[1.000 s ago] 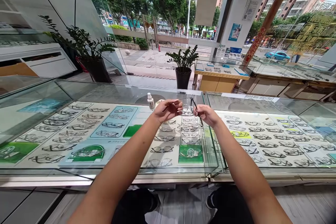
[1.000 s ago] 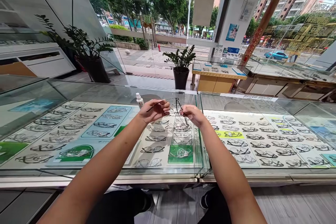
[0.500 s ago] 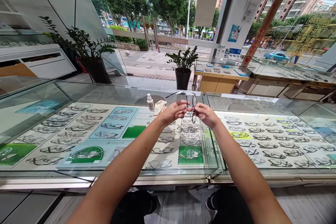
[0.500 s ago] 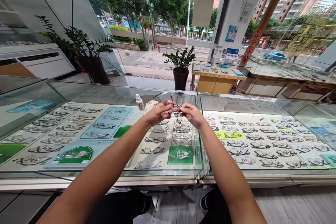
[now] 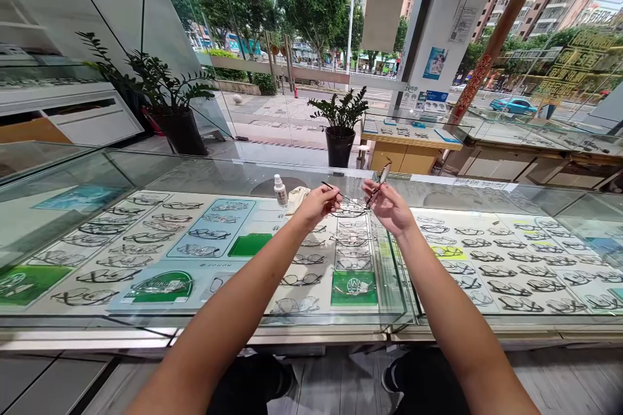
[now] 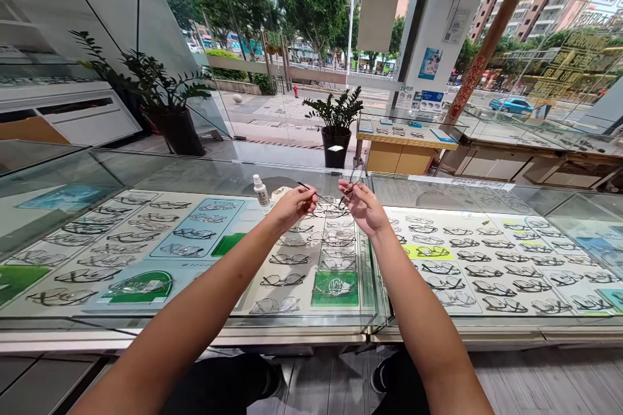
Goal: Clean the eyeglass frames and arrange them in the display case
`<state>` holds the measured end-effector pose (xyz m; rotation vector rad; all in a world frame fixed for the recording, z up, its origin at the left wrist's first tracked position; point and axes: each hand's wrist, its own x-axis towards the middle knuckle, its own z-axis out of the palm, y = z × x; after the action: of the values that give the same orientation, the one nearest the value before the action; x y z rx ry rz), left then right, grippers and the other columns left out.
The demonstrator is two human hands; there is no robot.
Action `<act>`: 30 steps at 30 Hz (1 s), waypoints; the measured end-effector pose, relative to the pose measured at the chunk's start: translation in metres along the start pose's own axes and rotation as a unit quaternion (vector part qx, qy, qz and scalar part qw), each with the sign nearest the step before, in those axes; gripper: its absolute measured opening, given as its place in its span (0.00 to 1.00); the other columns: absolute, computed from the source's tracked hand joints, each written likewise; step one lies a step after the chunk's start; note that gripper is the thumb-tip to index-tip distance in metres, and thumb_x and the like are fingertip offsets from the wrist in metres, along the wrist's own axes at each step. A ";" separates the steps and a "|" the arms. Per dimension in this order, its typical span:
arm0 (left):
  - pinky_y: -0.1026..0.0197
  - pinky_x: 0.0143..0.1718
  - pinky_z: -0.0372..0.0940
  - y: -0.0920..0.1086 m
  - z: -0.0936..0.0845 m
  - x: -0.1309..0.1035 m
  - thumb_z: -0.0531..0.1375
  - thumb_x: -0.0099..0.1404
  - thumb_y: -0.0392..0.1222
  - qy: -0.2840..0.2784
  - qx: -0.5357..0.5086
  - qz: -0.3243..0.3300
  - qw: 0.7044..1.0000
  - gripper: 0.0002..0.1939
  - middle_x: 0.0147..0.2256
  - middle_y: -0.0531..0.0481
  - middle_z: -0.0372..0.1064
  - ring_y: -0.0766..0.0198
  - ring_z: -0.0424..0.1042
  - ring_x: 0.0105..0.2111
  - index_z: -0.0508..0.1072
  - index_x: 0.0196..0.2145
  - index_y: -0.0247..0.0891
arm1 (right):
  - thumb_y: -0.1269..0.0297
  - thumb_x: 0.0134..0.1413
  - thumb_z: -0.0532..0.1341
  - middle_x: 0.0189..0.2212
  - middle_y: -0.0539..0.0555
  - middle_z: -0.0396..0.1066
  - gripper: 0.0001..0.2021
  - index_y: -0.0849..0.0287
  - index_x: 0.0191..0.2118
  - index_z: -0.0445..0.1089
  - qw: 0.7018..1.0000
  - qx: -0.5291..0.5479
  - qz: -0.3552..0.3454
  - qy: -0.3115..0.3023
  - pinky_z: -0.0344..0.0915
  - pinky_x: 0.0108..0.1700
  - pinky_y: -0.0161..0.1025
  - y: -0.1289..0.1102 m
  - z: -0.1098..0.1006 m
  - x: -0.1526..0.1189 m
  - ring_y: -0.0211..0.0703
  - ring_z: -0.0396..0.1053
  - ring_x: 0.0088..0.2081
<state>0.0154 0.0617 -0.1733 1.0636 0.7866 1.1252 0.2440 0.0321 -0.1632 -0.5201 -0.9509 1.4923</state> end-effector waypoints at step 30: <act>0.53 0.46 0.62 -0.007 -0.088 0.025 0.62 0.68 0.44 0.433 0.296 0.123 0.842 0.09 0.41 0.43 0.71 0.49 0.72 0.45 0.65 0.42 0.44 | 0.52 0.44 0.81 0.42 0.53 0.83 0.16 0.50 0.33 0.78 0.996 -0.051 -0.067 0.043 0.75 0.55 0.48 -0.014 -0.002 -0.001 0.50 0.78 0.49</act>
<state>-0.0553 0.1081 -0.2079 1.1579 1.8502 1.6702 0.2536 0.0305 -0.1535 -0.5788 -0.9799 1.2963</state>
